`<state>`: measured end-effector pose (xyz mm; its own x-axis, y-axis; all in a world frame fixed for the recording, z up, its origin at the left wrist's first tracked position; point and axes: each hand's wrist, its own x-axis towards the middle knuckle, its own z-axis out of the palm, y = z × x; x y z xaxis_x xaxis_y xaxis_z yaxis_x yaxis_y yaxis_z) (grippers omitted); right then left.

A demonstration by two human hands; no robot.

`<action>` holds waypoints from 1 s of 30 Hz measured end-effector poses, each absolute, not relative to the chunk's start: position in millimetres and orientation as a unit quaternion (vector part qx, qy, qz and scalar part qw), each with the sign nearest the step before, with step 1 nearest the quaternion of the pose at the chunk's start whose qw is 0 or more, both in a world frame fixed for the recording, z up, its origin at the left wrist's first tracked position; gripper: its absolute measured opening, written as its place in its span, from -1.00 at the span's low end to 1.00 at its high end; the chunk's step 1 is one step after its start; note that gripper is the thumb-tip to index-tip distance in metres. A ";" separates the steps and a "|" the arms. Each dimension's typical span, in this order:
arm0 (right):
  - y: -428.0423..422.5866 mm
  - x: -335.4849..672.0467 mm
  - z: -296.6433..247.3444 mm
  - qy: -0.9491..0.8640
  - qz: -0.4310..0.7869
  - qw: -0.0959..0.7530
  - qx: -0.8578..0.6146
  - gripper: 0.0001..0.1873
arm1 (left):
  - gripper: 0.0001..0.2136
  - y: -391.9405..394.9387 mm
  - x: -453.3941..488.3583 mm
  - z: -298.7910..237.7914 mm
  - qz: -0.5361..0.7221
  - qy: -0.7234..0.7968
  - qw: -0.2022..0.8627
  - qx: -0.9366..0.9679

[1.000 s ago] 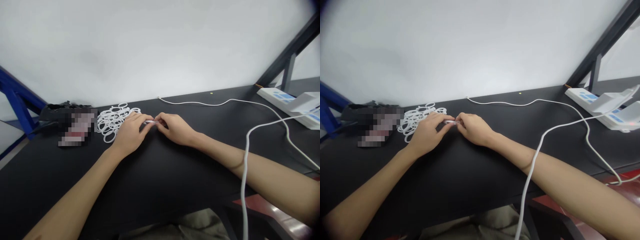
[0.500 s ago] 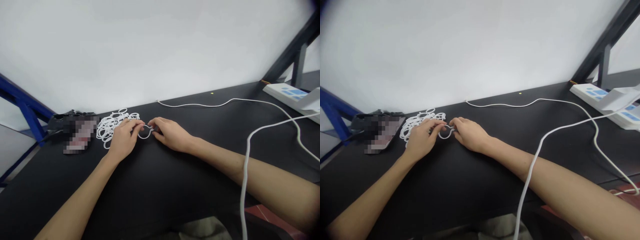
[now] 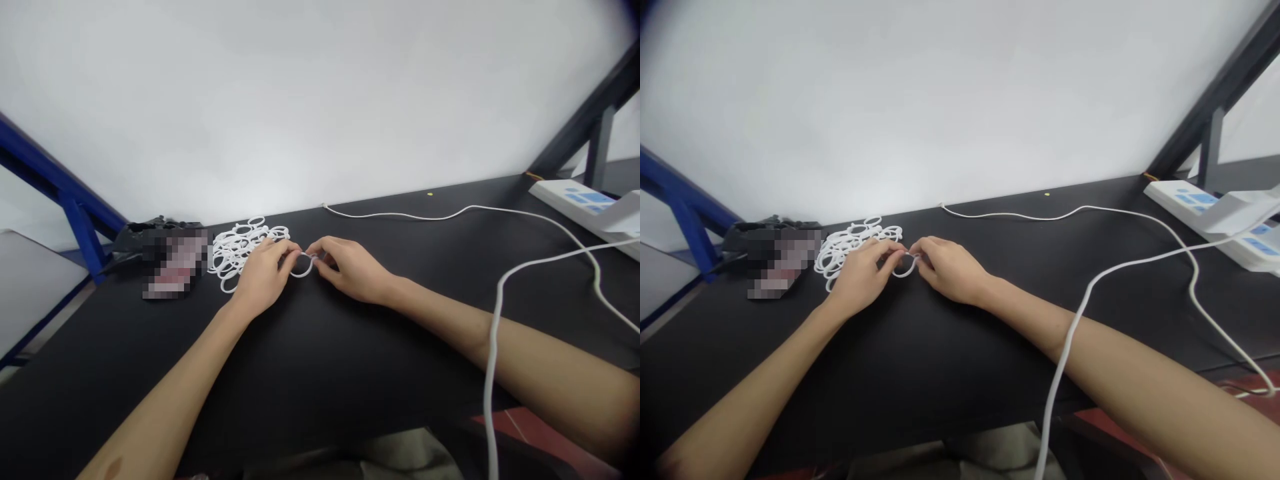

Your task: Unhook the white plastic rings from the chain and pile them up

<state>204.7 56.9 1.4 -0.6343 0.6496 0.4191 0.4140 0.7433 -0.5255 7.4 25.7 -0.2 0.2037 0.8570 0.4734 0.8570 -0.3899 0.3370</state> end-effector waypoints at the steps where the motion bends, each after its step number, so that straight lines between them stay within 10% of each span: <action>1: 56.9 204.7 1.1 -0.883 0.193 0.304 -0.302 -0.81 | -0.85 25.5 7.4 -0.1 0.304 0.552 -0.001 0.777; 30: 69.0 209.5 -1.9 -0.857 0.181 0.296 -0.381 -0.84 | -0.87 21.3 10.2 -0.1 0.278 0.502 0.061 0.816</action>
<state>209.5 69.0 -1.9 -0.5351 0.7596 0.3697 0.5454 0.6448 -0.5356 10.2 21.3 -0.1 0.3402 0.8542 0.3932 0.7865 -0.4877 0.3789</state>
